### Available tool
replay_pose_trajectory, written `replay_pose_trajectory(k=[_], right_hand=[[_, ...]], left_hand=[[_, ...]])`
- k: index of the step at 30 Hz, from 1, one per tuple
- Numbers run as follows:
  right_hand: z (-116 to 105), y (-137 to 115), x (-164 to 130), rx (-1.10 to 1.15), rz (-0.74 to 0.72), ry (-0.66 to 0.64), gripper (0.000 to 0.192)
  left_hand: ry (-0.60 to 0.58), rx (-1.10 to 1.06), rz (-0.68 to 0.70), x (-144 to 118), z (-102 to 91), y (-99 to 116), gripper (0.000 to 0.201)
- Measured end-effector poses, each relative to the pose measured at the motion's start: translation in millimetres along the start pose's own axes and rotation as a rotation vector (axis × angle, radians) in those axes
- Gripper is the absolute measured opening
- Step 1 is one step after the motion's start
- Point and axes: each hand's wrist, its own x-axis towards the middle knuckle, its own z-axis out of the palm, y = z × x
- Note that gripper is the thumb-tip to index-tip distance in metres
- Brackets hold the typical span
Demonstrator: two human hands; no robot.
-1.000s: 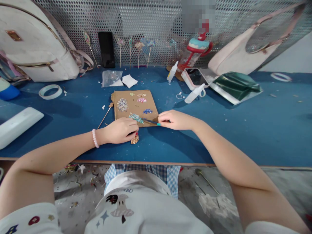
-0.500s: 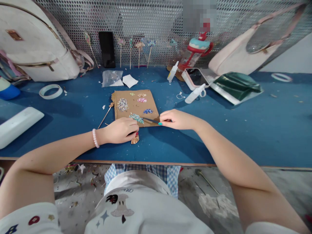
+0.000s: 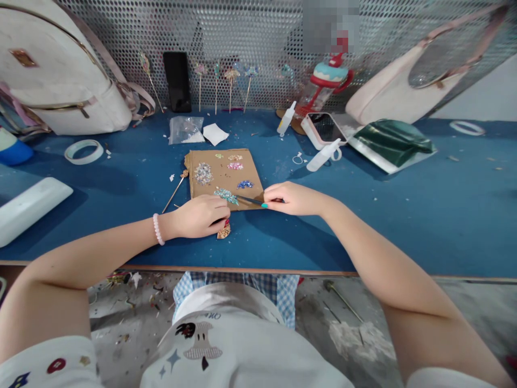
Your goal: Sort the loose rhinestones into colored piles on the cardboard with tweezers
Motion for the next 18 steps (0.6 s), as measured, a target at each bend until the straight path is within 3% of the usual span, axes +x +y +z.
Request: replay_pose_trajectory(k=[18], right_hand=[[0.2,-1.5,0.9,-0.008,0.014,0.009,0.034]], left_hand=[[0.017,0.01,0.012,0.1,1.8,-0.6,0.026]])
